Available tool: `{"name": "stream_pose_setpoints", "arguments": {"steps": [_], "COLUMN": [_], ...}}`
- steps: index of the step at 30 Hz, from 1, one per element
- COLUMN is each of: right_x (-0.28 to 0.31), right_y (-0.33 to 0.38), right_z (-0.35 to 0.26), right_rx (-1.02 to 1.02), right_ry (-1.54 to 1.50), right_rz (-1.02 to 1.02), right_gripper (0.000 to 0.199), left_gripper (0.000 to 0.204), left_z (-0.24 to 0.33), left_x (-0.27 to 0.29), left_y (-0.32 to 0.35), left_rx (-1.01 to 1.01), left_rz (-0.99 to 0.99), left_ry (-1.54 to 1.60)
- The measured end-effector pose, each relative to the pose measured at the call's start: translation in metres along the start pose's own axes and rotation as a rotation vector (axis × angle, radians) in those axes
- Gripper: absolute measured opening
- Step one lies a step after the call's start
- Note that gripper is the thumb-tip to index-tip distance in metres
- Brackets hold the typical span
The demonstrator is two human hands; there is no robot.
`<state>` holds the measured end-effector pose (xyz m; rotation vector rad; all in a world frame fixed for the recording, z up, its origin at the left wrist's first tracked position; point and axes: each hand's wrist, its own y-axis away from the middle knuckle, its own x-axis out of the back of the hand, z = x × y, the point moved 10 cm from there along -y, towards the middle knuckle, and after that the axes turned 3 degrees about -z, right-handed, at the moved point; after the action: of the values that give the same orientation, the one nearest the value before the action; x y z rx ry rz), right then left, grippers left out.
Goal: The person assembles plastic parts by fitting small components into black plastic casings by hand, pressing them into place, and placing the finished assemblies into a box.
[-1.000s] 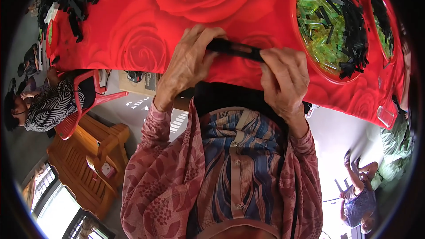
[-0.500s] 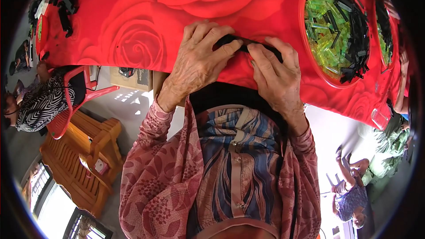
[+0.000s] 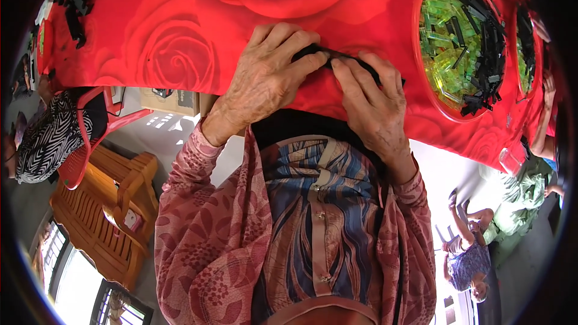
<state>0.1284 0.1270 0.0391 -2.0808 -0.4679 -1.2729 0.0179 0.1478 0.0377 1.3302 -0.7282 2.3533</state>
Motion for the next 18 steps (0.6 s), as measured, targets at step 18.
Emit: {"name": "stream_pose_setpoints", "arguments": {"steps": [18], "right_x": [0.058], "right_y": [0.030], "right_z": [0.027], "right_rx": [-0.106], "right_ry": [-0.062], "right_rz": [0.369], "right_gripper": [0.033], "left_gripper": [0.036], "left_z": [0.022], "left_x": [0.006], "left_y": [-0.009], "left_rx": [-0.044], "left_rz": [0.005], "left_ry": [-0.027]}}
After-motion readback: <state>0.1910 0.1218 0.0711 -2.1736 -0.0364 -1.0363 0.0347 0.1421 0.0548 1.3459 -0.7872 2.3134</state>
